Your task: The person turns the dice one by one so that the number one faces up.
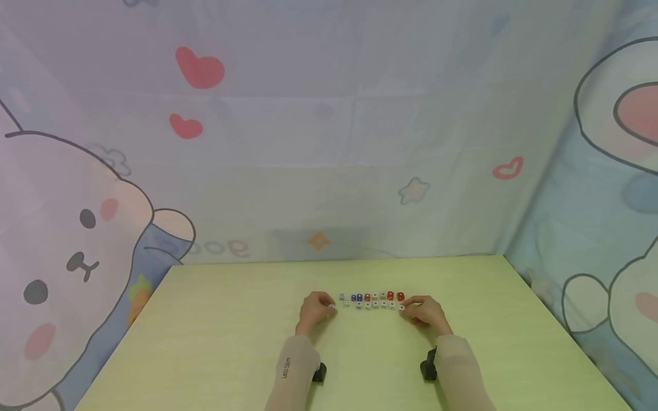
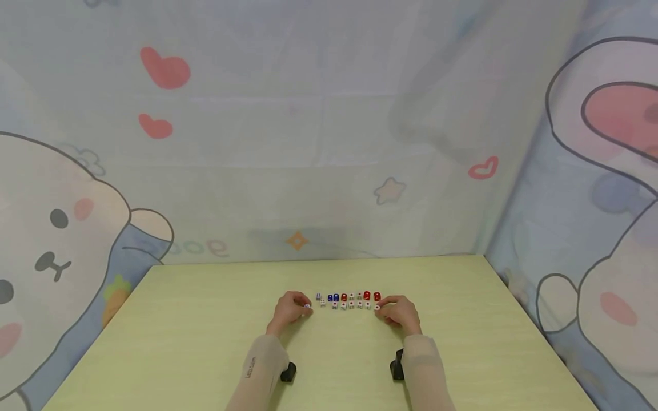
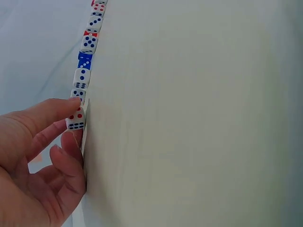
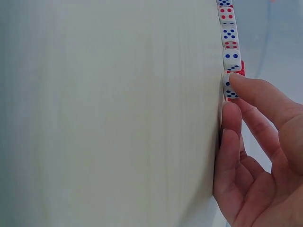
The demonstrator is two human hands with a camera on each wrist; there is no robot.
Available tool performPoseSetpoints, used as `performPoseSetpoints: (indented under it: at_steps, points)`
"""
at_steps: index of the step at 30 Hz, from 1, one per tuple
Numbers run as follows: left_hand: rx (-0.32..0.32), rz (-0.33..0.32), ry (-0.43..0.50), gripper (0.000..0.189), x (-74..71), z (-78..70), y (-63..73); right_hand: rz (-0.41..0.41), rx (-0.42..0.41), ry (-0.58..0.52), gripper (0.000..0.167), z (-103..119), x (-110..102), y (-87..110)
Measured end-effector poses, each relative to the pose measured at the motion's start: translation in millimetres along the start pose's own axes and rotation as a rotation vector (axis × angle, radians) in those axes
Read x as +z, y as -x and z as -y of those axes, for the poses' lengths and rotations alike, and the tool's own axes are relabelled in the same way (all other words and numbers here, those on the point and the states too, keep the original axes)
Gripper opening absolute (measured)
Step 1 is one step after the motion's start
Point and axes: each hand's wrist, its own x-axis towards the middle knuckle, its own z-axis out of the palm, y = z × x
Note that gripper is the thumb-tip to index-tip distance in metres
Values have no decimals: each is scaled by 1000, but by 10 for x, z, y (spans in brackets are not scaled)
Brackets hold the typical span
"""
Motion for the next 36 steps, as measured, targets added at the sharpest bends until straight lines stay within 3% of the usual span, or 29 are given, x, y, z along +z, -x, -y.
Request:
performPoseSetpoints:
  at_steps: [4, 11, 17, 36]
  points:
    - [28, 3, -2, 14, 6, 28, -14, 0, -1, -8, 24, 0, -7, 6]
    - [51, 38, 126, 16, -2, 34, -8, 8, 1, -2, 25, 18, -26, 21]
    - [54, 43, 176, 17, -13, 45, -11, 7, 9, 1, 26, 30, -35, 21]
    - [17, -2, 92, 16, -2, 55, -7, 22, 11, -13, 25, 38, -19, 43]
